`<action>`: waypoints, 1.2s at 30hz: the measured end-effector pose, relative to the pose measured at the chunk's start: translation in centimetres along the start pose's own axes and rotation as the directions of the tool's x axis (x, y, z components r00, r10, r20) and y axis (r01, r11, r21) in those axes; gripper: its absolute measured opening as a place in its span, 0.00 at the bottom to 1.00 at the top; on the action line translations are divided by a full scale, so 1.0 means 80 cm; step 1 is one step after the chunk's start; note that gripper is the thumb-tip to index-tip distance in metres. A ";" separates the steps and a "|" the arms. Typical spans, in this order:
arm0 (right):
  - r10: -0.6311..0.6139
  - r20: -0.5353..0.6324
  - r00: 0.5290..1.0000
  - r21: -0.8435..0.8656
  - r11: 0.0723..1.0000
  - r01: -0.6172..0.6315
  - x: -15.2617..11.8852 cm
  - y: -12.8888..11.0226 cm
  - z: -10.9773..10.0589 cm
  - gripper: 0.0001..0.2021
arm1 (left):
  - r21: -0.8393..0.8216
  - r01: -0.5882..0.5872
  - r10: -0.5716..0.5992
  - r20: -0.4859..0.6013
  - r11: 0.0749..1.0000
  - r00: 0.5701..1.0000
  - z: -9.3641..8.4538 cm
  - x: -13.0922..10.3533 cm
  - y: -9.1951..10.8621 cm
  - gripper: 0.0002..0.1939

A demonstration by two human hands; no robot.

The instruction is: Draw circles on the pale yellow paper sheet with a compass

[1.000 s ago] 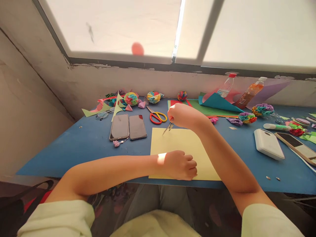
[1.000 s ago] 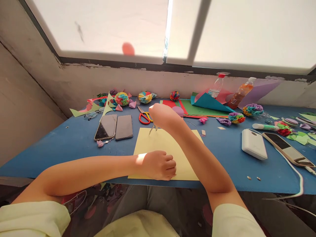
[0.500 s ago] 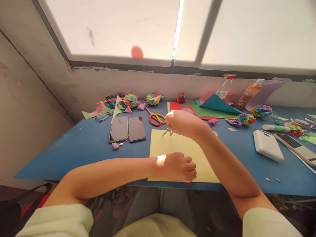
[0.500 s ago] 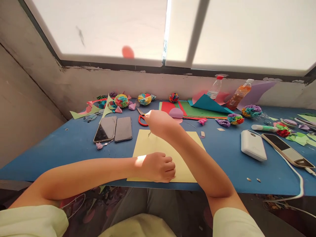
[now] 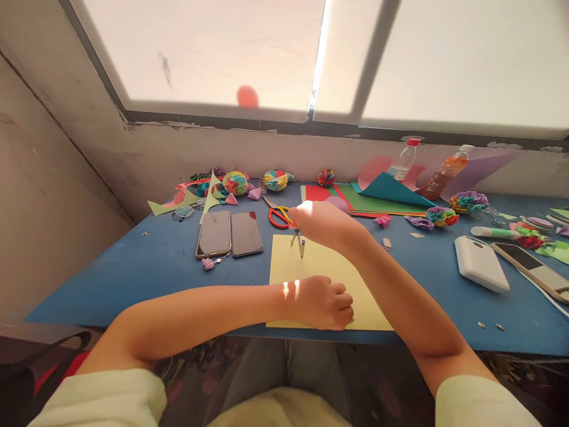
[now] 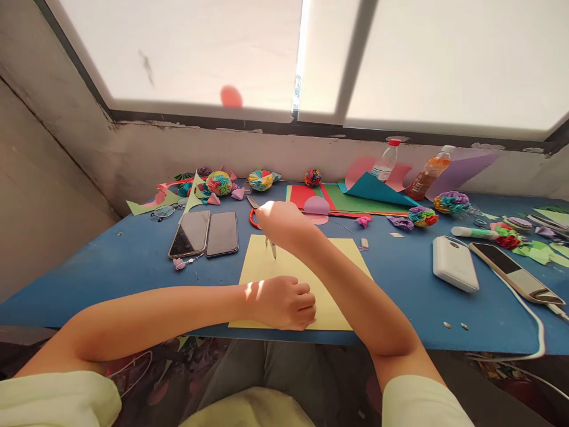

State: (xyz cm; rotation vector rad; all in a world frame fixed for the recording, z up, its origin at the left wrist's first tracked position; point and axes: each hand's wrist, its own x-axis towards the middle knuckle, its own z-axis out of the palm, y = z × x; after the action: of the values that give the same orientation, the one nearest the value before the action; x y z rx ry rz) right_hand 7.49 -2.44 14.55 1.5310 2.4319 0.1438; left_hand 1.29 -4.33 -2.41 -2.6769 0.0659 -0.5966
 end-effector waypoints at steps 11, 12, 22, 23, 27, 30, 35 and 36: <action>0.016 -0.034 0.999 0.055 0.998 -0.015 0.003 0.002 0.004 0.11 | -0.024 0.017 -0.015 0.071 1.000 0.997 0.002 -0.001 0.000 0.12; 0.019 -0.040 0.999 0.063 0.998 -0.016 0.004 0.002 0.004 0.11 | -0.026 0.017 -0.015 0.078 1.000 0.997 0.002 -0.001 0.000 0.12; -0.002 -0.062 0.998 0.045 0.999 0.005 0.007 0.003 0.007 0.09 | -0.019 0.013 -0.012 0.080 1.000 0.997 -0.001 0.000 0.000 0.12; 0.000 -0.061 0.998 0.040 0.999 0.003 0.008 0.003 0.007 0.09 | -0.013 0.009 -0.008 0.081 1.000 0.997 0.000 0.000 -0.001 0.11; -0.004 -0.075 0.997 0.015 1.000 0.005 0.017 -0.001 0.013 0.08 | -0.005 -0.007 0.007 0.058 1.000 0.998 0.001 0.000 -0.001 0.11; -0.022 -0.120 0.993 -0.044 0.999 0.017 0.024 -0.006 0.017 0.09 | -0.001 -0.005 0.005 0.065 1.000 0.998 -0.001 0.001 -0.001 0.12; -0.008 -0.167 0.986 -0.114 0.993 -0.011 0.036 -0.007 0.025 0.08 | -0.002 -0.005 0.005 0.052 1.000 0.999 -0.003 0.002 0.000 0.13; 0.000 -0.180 0.984 -0.102 0.995 -0.018 0.040 -0.005 0.027 0.08 | -0.005 -0.006 0.006 0.052 1.000 0.999 -0.003 0.002 0.000 0.12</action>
State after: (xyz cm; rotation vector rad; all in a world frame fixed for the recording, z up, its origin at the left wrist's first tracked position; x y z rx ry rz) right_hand 6.40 0.11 11.82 1.5443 2.5095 0.4209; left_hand 1.35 -4.40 -2.14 -2.6943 0.0612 -0.5256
